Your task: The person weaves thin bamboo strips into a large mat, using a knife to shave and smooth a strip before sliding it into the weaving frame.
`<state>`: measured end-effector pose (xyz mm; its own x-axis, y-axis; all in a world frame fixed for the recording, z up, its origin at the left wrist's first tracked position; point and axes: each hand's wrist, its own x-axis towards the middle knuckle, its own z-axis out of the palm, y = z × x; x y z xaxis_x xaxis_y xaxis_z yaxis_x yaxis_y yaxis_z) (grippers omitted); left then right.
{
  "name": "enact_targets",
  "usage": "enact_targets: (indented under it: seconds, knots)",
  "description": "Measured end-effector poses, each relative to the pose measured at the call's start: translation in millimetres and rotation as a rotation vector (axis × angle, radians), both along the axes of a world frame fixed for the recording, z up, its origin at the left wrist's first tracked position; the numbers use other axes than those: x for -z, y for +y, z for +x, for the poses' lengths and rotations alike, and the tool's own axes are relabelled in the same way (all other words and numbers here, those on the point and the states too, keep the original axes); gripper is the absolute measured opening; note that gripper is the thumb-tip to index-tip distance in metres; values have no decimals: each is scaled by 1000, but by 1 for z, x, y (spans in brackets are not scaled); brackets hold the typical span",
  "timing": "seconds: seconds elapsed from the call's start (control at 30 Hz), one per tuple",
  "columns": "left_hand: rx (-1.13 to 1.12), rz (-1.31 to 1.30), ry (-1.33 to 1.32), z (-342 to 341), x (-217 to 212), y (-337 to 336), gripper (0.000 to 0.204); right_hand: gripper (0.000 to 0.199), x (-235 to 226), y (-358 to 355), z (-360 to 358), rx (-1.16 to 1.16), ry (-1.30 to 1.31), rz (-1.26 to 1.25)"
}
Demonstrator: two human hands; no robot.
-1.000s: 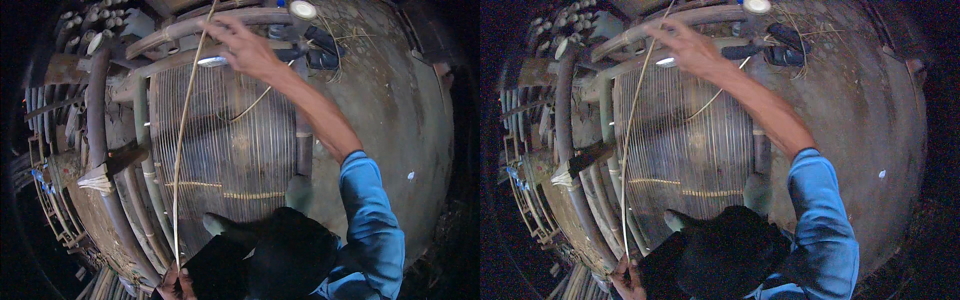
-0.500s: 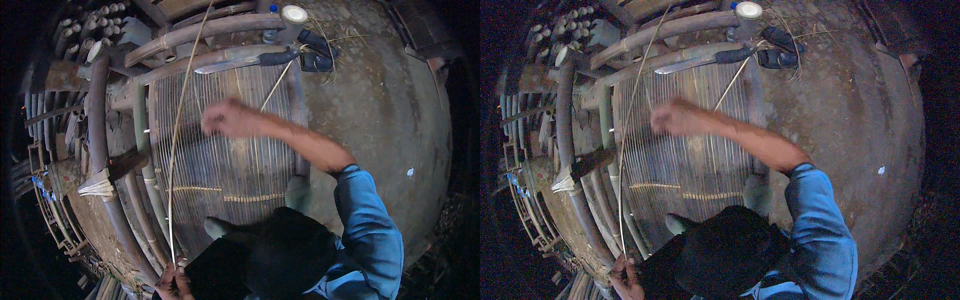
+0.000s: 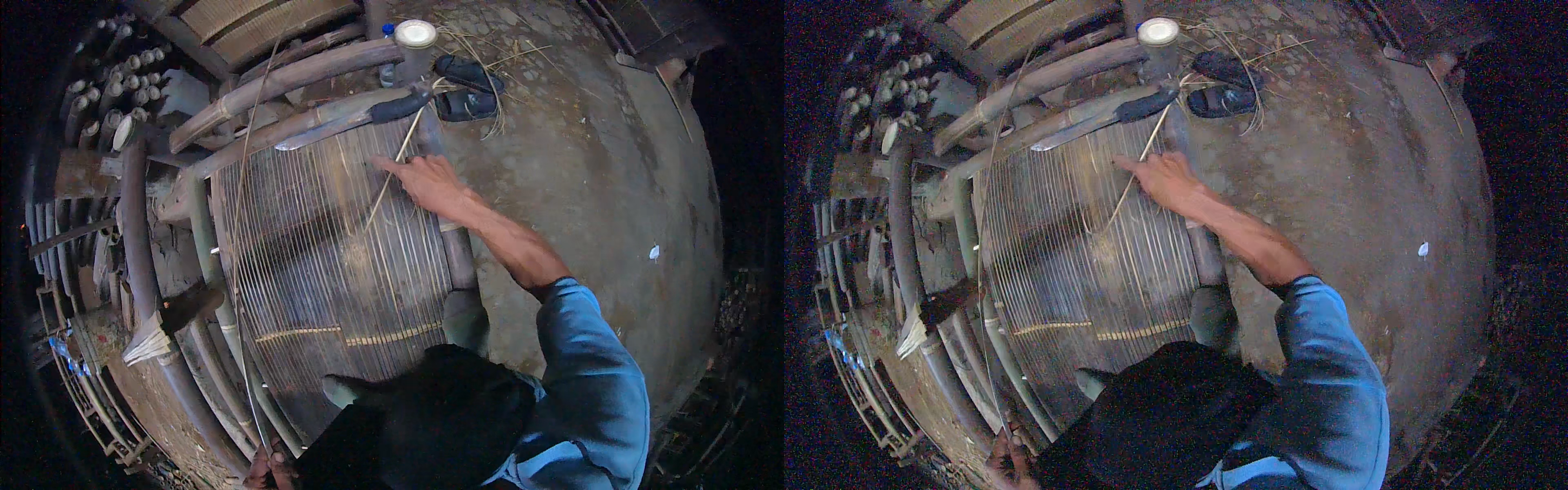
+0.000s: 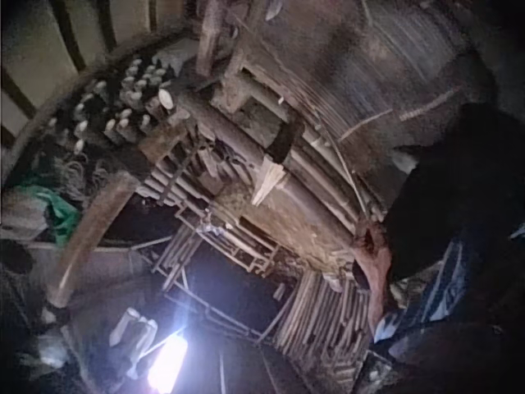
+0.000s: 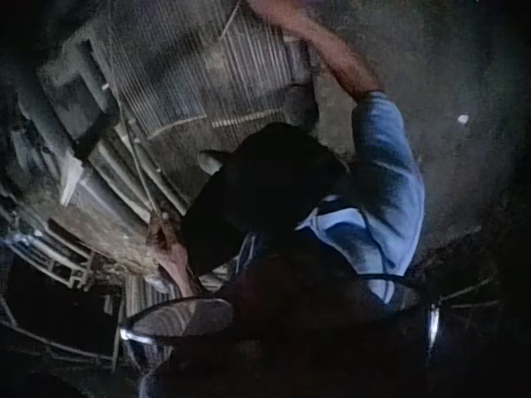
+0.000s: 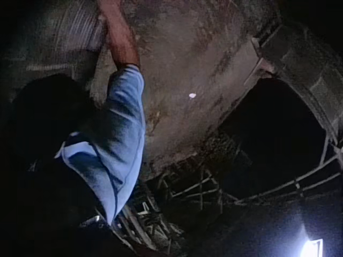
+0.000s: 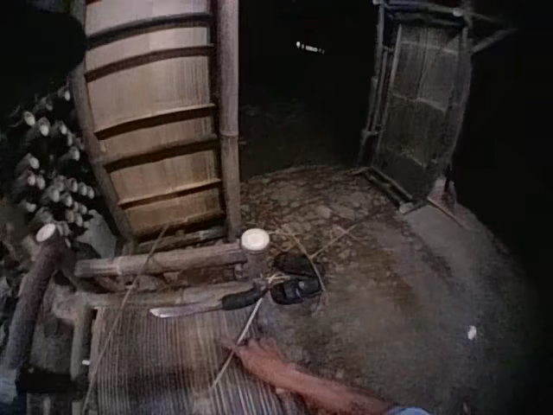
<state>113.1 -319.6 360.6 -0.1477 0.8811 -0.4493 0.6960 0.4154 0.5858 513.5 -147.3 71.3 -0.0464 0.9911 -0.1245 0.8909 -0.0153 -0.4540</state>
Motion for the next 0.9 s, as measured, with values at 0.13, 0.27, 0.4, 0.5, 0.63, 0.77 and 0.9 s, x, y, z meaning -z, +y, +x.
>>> enact_targets:
  seconds: [0.13, 0.27, 0.4, 0.5, 0.63, 0.77, 0.9]
  knots:
    - [-10, -55, 70, 2, -4, -2, 30, 39, 50, 1, 22, -120, -167, 72]
    - [14, -65, 44, -6, -6, -4, 30, 33, 51, 14, 21, -236, -179, -58]
    - [-1, 65, 55, -42, 5, -9, 33, 20, -1, 14, 22, -95, 387, 169]
    - [-90, 213, 124, -31, 1, 5, 28, 16, -79, 10, 44, 97, 632, 282]
    - [-183, -36, 1, -34, -18, 33, 32, 20, -180, -12, 59, 99, 874, 294]
    - [-251, -94, -9, -53, -30, 23, 33, 26, -235, -50, 73, 19, 757, 285]
    - [-229, -92, -143, -69, -31, 34, 30, 45, -285, -22, 159, 172, 433, 568]
